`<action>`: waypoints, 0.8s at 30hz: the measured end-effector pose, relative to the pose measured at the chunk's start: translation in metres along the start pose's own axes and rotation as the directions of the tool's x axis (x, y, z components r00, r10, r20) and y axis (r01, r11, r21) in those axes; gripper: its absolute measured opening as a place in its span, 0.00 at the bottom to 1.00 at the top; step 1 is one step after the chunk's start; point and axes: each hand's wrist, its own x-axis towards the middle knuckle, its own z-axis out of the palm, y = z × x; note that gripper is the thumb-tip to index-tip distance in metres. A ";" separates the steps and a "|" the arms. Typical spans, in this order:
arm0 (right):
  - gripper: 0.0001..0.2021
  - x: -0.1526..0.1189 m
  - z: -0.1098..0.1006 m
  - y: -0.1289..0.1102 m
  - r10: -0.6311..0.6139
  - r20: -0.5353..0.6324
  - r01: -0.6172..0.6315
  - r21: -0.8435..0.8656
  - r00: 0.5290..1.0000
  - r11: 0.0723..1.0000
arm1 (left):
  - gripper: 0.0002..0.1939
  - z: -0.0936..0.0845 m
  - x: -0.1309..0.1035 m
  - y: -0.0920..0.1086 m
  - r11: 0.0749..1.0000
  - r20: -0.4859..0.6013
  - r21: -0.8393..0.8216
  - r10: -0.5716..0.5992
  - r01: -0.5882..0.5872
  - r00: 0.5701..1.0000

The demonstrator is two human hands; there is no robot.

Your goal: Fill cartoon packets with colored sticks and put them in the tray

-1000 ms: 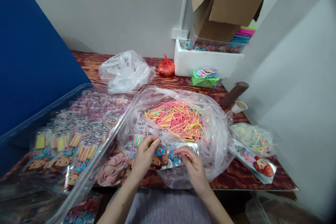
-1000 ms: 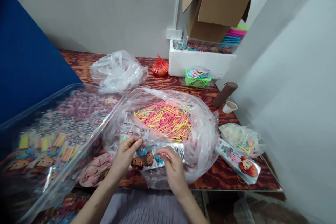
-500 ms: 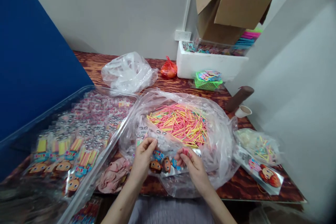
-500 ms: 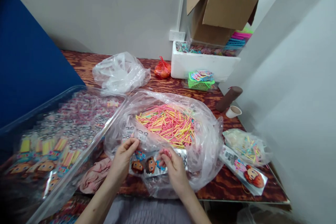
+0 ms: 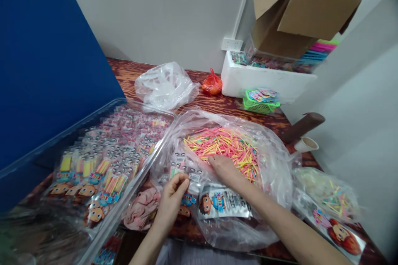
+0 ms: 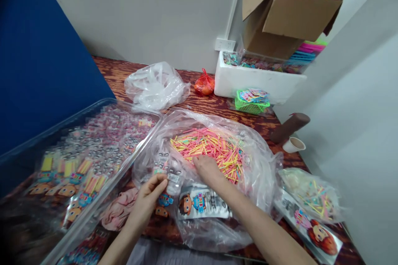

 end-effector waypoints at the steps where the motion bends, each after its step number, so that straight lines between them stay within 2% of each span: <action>1: 0.08 0.001 0.002 0.000 0.007 -0.003 -0.007 -0.003 1.000 1.000 | 0.14 0.000 0.000 0.000 1.000 -0.001 -0.015 -0.006 0.006 1.000; 6: 0.04 -0.001 -0.003 0.018 0.078 -0.129 -0.061 0.129 0.989 0.990 | 0.12 0.004 -0.004 0.007 0.998 0.014 0.033 0.055 -0.055 0.998; 9: 0.12 -0.005 -0.013 0.030 0.165 -0.210 -0.100 0.289 0.964 0.952 | 0.13 0.008 -0.007 0.010 0.992 0.020 0.091 0.083 -0.084 0.996; 11: 0.17 -0.010 -0.019 0.030 0.202 -0.214 -0.103 0.398 0.956 0.912 | 0.13 0.010 -0.008 0.009 0.987 0.010 0.127 0.097 -0.097 0.995; 12: 0.19 -0.013 -0.022 0.026 0.221 -0.182 -0.102 0.504 0.958 0.858 | 0.14 0.011 -0.008 0.008 0.985 0.005 0.141 0.104 -0.104 0.995; 13: 0.19 -0.017 -0.023 0.021 0.241 -0.122 -0.108 0.644 0.963 0.758 | 0.14 0.012 -0.009 0.006 0.983 -0.002 0.148 0.111 -0.110 0.994; 14: 0.19 -0.021 -0.025 0.014 0.254 -0.040 -0.126 0.789 0.966 0.602 | 0.13 0.013 -0.009 0.004 0.983 -0.010 0.145 0.117 -0.114 0.993; 16: 0.17 -0.030 -0.025 -0.002 0.225 0.135 -0.182 0.962 0.965 0.206 | 0.10 0.013 -0.010 0.000 0.985 -0.023 0.126 0.122 -0.119 0.992; 17: 0.17 -0.033 -0.025 -0.011 0.194 0.195 -0.208 0.977 0.961 0.049 | 0.09 0.012 -0.010 -0.002 0.985 -0.021 0.122 0.123 -0.120 0.992; 18: 0.16 -0.037 -0.024 -0.020 0.169 0.227 -0.224 0.974 0.959 -0.037 | 0.09 0.011 -0.010 -0.003 0.985 -0.016 0.123 0.125 -0.122 0.992; 20: 0.15 -0.043 -0.019 -0.035 0.142 0.243 -0.228 0.967 0.960 -0.114 | 0.09 0.010 -0.010 -0.004 0.982 -0.005 0.139 0.132 -0.130 0.991; 24: 0.14 -0.054 -0.008 -0.054 0.149 0.241 -0.216 0.962 0.959 -0.168 | 0.10 0.010 -0.013 -0.001 0.982 -0.023 0.145 0.126 -0.121 0.992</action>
